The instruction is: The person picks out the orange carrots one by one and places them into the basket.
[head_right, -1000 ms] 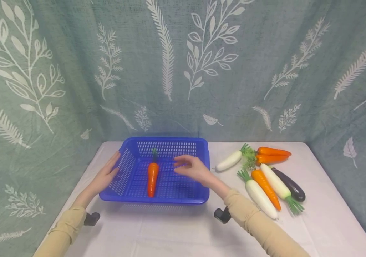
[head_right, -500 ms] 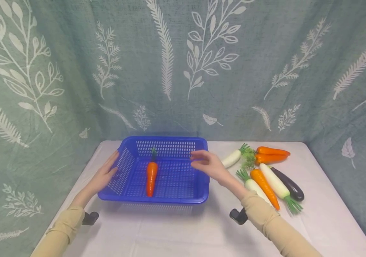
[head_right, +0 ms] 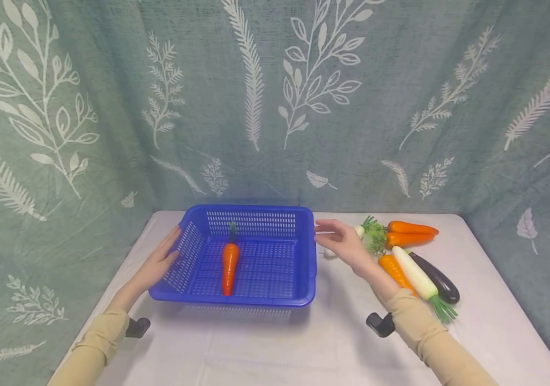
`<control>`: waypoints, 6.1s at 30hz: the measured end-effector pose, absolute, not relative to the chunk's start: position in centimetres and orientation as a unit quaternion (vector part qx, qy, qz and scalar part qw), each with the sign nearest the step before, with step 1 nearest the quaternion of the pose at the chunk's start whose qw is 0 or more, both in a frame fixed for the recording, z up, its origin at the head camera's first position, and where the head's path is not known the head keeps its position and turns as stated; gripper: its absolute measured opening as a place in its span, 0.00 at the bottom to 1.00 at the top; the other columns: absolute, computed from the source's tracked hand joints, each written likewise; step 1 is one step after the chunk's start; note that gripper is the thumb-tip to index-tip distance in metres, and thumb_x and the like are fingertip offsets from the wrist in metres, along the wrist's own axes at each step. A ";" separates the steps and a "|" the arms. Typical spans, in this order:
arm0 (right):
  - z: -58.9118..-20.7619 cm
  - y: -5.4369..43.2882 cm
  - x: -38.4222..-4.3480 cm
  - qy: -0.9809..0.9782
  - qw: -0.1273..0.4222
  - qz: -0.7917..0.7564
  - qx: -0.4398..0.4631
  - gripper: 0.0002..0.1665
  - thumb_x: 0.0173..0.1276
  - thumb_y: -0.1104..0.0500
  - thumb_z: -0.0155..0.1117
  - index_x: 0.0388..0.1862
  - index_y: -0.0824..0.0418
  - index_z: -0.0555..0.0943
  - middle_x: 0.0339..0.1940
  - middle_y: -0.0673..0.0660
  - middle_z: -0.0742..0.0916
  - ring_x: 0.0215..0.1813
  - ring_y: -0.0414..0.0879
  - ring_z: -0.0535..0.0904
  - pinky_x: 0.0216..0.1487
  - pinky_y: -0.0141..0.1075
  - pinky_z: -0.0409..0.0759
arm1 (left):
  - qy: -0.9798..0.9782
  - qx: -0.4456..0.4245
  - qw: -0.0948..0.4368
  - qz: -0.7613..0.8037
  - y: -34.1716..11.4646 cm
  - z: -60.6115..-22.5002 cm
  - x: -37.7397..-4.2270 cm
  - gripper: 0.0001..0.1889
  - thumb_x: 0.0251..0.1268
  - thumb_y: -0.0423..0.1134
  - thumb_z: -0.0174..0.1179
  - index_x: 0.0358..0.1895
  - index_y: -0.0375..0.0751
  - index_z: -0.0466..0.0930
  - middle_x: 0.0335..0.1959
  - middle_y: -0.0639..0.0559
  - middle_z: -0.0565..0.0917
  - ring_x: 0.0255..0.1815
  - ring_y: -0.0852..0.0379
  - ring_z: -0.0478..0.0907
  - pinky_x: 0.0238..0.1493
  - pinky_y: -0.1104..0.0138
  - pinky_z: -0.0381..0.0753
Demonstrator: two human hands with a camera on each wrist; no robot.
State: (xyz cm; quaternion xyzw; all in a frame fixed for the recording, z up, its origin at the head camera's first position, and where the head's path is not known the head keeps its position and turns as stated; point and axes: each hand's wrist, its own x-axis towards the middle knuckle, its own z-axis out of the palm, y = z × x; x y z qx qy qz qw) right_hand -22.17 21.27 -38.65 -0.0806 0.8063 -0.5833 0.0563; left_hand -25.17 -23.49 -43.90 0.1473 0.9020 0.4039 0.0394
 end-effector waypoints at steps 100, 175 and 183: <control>-47.2 33.1 -20.3 0.898 0.085 -0.417 0.111 0.33 0.68 0.60 0.57 0.67 0.73 0.63 0.68 0.76 0.66 0.69 0.70 0.60 0.69 0.58 0.63 | 0.900 0.152 0.023 0.407 -23.6 -44.3 -25.1 0.29 0.72 0.29 0.39 0.73 0.28 0.46 0.77 0.35 0.44 0.76 0.34 0.40 0.74 0.42 0.43; -46.6 33.2 -20.3 0.908 0.074 -0.398 0.110 0.34 0.65 0.57 0.61 0.66 0.72 0.65 0.65 0.75 0.68 0.62 0.69 0.67 0.62 0.56 0.72 | 0.904 0.154 0.019 0.398 -23.6 -44.2 -24.9 0.28 0.72 0.29 0.40 0.73 0.27 0.46 0.76 0.34 0.45 0.76 0.33 0.42 0.74 0.41 0.45; -46.4 33.5 -20.1 0.909 0.081 -0.394 0.108 0.36 0.66 0.53 0.61 0.67 0.70 0.65 0.65 0.75 0.69 0.63 0.68 0.67 0.62 0.57 0.71 | 0.903 0.160 0.011 0.398 -23.6 -44.4 -25.0 0.28 0.72 0.28 0.40 0.73 0.27 0.47 0.76 0.33 0.45 0.76 0.33 0.42 0.73 0.41 0.45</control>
